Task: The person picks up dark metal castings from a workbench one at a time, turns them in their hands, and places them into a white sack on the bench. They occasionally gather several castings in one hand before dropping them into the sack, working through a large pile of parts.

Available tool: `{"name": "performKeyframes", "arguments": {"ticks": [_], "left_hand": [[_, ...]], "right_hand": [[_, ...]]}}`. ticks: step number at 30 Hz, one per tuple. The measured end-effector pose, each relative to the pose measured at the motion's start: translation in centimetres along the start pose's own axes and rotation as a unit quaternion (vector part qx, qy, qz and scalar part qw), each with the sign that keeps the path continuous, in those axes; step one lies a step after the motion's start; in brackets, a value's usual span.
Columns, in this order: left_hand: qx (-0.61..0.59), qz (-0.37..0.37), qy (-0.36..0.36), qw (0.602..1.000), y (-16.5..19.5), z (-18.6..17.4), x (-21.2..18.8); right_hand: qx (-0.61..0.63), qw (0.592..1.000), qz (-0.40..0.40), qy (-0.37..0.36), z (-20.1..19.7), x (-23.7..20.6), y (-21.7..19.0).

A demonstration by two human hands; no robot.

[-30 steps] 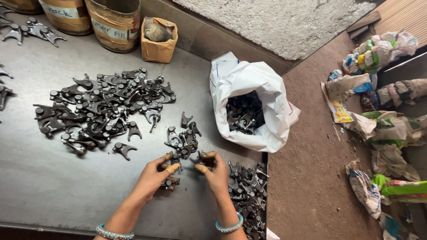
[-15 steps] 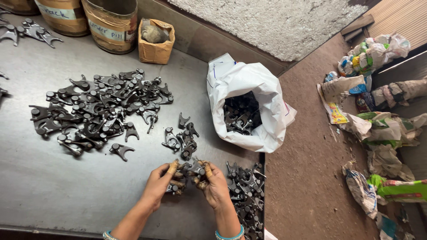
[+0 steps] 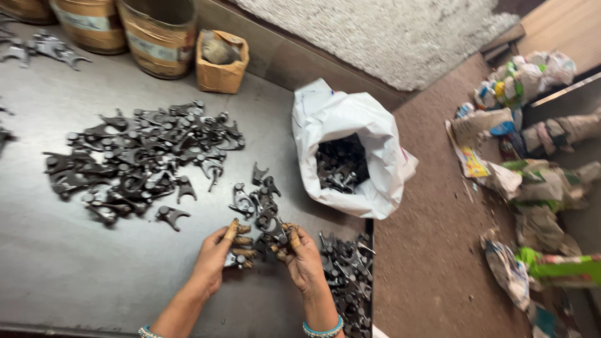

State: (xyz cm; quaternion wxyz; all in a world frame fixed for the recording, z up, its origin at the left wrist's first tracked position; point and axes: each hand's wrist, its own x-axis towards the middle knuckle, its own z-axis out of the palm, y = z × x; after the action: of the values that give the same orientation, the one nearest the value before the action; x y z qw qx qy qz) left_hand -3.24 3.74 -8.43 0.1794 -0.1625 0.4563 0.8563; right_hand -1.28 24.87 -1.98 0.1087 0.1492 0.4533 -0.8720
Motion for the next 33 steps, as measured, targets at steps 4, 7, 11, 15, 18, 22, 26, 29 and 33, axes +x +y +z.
{"name": "performKeyframes", "arguments": {"ticks": [4, 7, 11, 15, 18, 22, 26, 29, 33], "left_hand": [[0.096, 0.08, 0.025, 0.992, 2.2, 1.4, 0.0], [0.217, 0.104, 0.068, 0.968, 5.4, 1.9, 0.1], [0.46, 0.285, 0.124, 0.832, 8.3, 2.1, 1.4], [0.449, 0.187, 0.075, 0.87, 9.1, 2.0, 2.9], [0.507, 0.218, 0.012, 0.834, 9.4, 2.2, 3.5], [0.555, 0.108, 0.003, 0.825, 9.8, 2.8, 3.5], [0.561, 0.112, -0.005, 0.82, 10.0, 2.7, 3.3], [0.566, 0.124, -0.024, 0.815, 10.1, 2.1, 3.3], [0.566, 0.104, -0.042, 0.817, 9.3, 1.6, 2.9]], "right_hand": [[-0.151, 0.979, -0.132, 0.045, -0.7, -2.4, -1.5], [-0.409, 0.862, -0.269, 0.129, -1.7, -5.2, -5.2], [-0.672, 0.584, -0.306, 0.338, -3.8, -7.2, -10.1], [-0.685, 0.589, -0.184, 0.386, -5.2, -6.8, -11.7], [-0.738, 0.518, -0.14, 0.409, -4.5, -5.4, -11.3], [-0.732, 0.59, -0.222, 0.26, -0.1, -1.5, -8.2], [-0.665, 0.644, -0.377, -0.007, 5.0, 2.8, -3.6], [-0.664, 0.662, -0.346, -0.013, 6.0, 3.5, -2.6], [-0.668, 0.689, -0.279, 0.039, 4.7, 1.4, -2.1]]}}
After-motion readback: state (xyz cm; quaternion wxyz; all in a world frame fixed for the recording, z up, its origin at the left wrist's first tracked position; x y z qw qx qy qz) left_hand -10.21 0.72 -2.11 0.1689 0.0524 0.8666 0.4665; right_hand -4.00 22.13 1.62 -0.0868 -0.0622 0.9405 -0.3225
